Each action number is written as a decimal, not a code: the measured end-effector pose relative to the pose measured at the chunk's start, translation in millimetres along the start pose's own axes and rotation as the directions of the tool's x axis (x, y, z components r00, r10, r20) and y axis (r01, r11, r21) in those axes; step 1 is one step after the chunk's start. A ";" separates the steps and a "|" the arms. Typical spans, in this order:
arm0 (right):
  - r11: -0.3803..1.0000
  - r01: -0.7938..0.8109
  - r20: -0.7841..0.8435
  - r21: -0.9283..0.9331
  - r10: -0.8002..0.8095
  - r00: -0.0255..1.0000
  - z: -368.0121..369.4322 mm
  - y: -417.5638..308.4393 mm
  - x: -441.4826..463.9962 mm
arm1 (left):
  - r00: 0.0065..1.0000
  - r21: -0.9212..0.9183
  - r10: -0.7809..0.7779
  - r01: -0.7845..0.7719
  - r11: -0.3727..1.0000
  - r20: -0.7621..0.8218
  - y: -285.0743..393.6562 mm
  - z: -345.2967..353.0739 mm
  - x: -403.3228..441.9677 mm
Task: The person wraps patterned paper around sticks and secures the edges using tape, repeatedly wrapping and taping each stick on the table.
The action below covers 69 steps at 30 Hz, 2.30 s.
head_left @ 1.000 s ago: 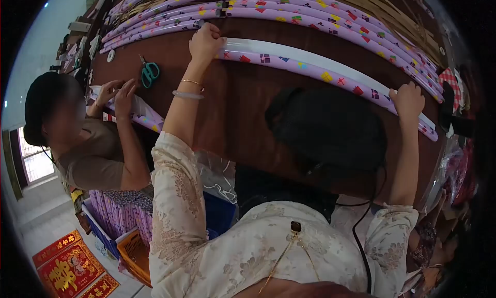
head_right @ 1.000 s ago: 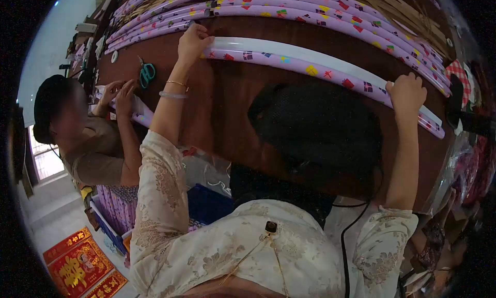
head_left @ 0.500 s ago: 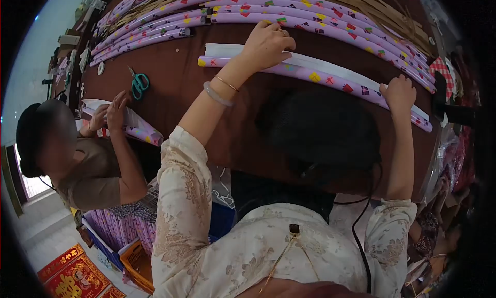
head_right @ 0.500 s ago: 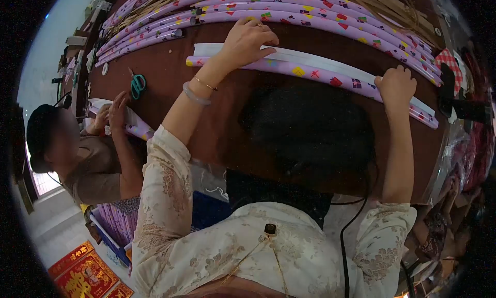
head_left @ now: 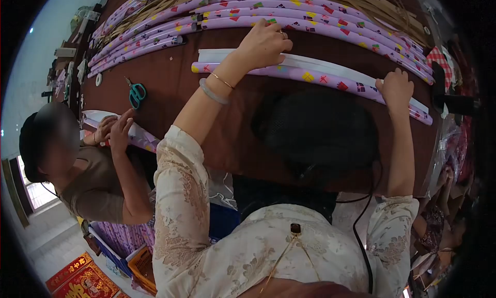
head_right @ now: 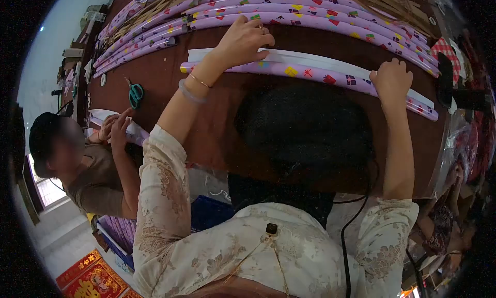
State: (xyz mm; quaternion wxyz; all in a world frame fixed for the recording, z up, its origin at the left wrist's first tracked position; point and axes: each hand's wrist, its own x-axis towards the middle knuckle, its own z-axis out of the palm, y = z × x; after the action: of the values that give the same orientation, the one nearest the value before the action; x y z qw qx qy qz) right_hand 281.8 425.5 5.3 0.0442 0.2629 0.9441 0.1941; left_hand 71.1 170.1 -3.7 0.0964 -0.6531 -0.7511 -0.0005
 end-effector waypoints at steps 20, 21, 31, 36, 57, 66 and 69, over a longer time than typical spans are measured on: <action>1.000 -0.005 -0.015 -0.022 0.005 1.000 1.5 -0.4 0.4 | 0.994 -0.272 -0.066 0.039 0.962 -0.090 -11.2 22.6 -12.3; 1.000 -0.003 -0.025 -0.030 0.002 1.000 2.3 -0.2 0.1 | 0.994 -0.273 -0.065 0.038 0.961 -0.089 -10.4 23.0 -12.5; 0.999 -0.002 -0.041 -0.037 0.000 0.999 5.3 0.8 1.1 | 0.992 -0.202 0.005 -0.031 0.979 -0.129 -6.6 23.9 -9.5; 0.999 0.004 -0.042 -0.035 -0.006 0.999 6.5 0.3 1.0 | 0.972 -0.083 0.215 -0.222 0.971 -0.092 -11.1 18.7 -5.3; 1.000 -0.002 -0.050 -0.009 0.002 0.999 14.0 1.5 0.3 | 0.971 0.068 0.237 -0.234 0.970 -0.041 -40.7 10.8 -52.4; 1.000 -0.015 -0.036 -0.002 0.015 0.999 14.3 0.6 0.6 | 0.983 -0.068 0.180 -0.182 0.981 -0.021 -40.1 10.7 -57.0; 1.000 -0.021 -0.024 0.003 0.021 1.000 10.1 -0.9 -0.2 | 0.977 -0.085 0.207 -0.211 0.974 -0.049 -36.2 9.3 -44.6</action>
State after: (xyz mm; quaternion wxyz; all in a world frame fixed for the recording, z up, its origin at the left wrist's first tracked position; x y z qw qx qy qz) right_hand 283.4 428.1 -4.4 0.0307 0.2705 0.9420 0.1965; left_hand 39.9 122.2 -14.8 0.0814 -0.7319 -0.6755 -0.0371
